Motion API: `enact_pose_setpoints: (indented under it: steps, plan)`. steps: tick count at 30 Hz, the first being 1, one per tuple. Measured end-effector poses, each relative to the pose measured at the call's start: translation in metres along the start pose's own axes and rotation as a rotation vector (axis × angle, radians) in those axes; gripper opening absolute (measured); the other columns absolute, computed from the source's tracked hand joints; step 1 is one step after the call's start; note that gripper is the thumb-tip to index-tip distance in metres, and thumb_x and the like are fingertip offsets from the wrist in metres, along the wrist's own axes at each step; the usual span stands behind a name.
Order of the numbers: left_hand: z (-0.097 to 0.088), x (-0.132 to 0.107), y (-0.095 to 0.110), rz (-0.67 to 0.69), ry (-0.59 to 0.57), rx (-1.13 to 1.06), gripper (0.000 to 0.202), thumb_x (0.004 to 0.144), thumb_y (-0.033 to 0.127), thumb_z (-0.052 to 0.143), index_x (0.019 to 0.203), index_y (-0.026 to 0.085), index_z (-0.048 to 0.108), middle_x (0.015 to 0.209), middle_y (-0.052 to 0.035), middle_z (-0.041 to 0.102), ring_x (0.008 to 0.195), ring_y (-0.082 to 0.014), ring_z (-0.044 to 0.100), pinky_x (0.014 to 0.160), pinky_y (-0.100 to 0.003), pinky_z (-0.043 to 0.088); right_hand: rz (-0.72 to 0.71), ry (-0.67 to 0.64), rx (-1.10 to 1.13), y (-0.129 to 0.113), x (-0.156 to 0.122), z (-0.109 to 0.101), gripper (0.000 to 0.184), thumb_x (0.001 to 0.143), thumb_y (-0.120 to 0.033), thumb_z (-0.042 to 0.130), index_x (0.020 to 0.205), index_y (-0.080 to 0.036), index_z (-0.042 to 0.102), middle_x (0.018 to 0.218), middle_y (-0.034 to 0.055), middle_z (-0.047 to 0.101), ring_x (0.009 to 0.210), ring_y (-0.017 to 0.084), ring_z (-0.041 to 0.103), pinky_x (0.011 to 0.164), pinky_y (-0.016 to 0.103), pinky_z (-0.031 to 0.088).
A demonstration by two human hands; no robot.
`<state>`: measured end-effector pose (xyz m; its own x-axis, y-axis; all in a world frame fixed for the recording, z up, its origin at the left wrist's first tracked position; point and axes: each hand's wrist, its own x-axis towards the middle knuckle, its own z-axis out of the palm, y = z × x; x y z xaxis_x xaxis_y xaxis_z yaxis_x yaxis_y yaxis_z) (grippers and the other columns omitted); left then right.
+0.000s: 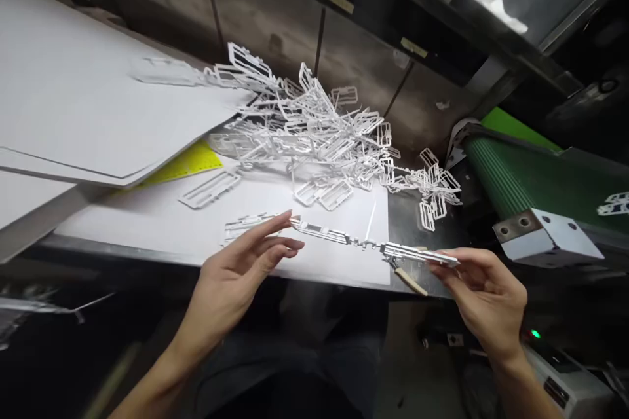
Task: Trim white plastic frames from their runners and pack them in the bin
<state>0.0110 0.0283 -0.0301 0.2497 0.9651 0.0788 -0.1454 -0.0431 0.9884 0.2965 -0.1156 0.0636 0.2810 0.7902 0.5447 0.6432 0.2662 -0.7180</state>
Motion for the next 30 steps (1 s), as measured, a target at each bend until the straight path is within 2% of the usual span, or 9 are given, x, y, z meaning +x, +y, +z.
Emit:
enact_pose_setpoints:
  steps: [2,5,9,13,16,21,24,27,30]
  plan:
    - [0.004,-0.003,0.001,-0.029,0.053,0.0,0.035,0.089,0.047,0.083,0.119,0.03,0.079,0.118,-0.0041,0.079,0.095,-0.0215,0.079,0.092,-0.033,0.067,-0.006,-0.011,0.02,0.001,-0.009,-0.002,0.021,0.093,-0.013,0.085,0.107,-0.027,0.077,0.1,0.0018,0.078,0.092,0.021,0.079,0.086,0.028,0.069]
    - [0.01,-0.01,0.001,-0.027,0.125,0.001,0.024,0.086,0.041,0.086,0.106,0.029,0.082,0.104,-0.001,0.082,0.088,-0.018,0.078,0.086,-0.028,0.066,0.01,-0.025,0.043,0.006,-0.02,-0.01,0.022,0.093,-0.01,0.083,0.106,-0.026,0.076,0.1,0.0021,0.079,0.094,0.022,0.078,0.084,0.029,0.07]
    - [0.013,-0.015,0.004,0.084,0.091,0.024,0.01,0.085,0.033,0.088,0.09,0.026,0.084,0.09,-0.0005,0.082,0.086,-0.0176,0.076,0.082,-0.027,0.064,0.03,0.06,-0.039,0.018,-0.035,-0.023,0.023,0.087,-0.015,0.089,0.103,-0.023,0.075,0.103,0.0064,0.078,0.093,0.025,0.078,0.084,0.033,0.069]
    - [0.014,-0.015,0.01,0.183,0.009,-0.057,0.005,0.086,0.022,0.086,0.089,0.026,0.084,0.085,-0.0004,0.081,0.083,-0.0161,0.075,0.079,-0.025,0.062,-0.006,0.121,-0.113,0.028,-0.037,-0.027,0.026,0.081,-0.025,0.095,0.1,-0.024,0.077,0.1,0.0086,0.075,0.094,0.029,0.072,0.081,0.041,0.063]
    - [0.015,-0.016,0.011,0.236,-0.02,-0.104,0.011,0.086,0.017,0.085,0.091,0.027,0.085,0.084,-0.0004,0.081,0.081,-0.0146,0.075,0.076,-0.022,0.061,-0.001,0.131,-0.153,0.028,-0.036,-0.027,0.029,0.08,-0.031,0.096,0.101,-0.026,0.077,0.096,0.0057,0.072,0.086,0.027,0.066,0.075,0.041,0.055]
    - [0.015,-0.013,0.009,0.337,-0.029,-0.11,0.017,0.085,0.012,0.085,0.092,0.026,0.085,0.086,-0.0005,0.077,0.081,-0.011,0.071,0.076,-0.017,0.059,0.237,0.181,-0.308,0.027,-0.045,-0.032,0.034,0.085,-0.046,0.093,0.108,-0.024,0.079,0.097,0.0034,0.075,0.077,0.025,0.067,0.079,0.04,0.054]
    - [0.014,-0.011,0.009,0.387,0.012,-0.085,0.017,0.083,0.01,0.087,0.09,0.025,0.085,0.084,0.0002,0.072,0.079,-0.0091,0.068,0.073,-0.014,0.058,0.343,0.133,-0.219,0.028,-0.051,-0.035,0.04,0.087,-0.05,0.09,0.113,-0.021,0.079,0.101,0.0054,0.077,0.085,0.026,0.072,0.081,0.035,0.059]
    - [0.013,-0.011,0.007,0.334,-0.015,-0.098,0.018,0.086,0.011,0.085,0.094,0.027,0.085,0.084,0.0012,0.076,0.08,-0.0087,0.07,0.076,-0.013,0.058,0.38,0.14,-0.126,0.027,-0.052,-0.032,0.032,0.093,-0.046,0.086,0.111,-0.02,0.079,0.105,0.0076,0.077,0.091,0.024,0.074,0.082,0.028,0.062]
    - [0.014,-0.014,0.003,0.208,-0.037,-0.135,0.014,0.089,0.017,0.084,0.099,0.027,0.084,0.092,0.0009,0.08,0.084,-0.0098,0.074,0.079,-0.015,0.06,0.4,0.167,-0.084,0.027,-0.051,-0.027,0.028,0.09,-0.041,0.089,0.106,-0.021,0.079,0.107,0.0079,0.078,0.089,0.024,0.076,0.081,0.026,0.065]
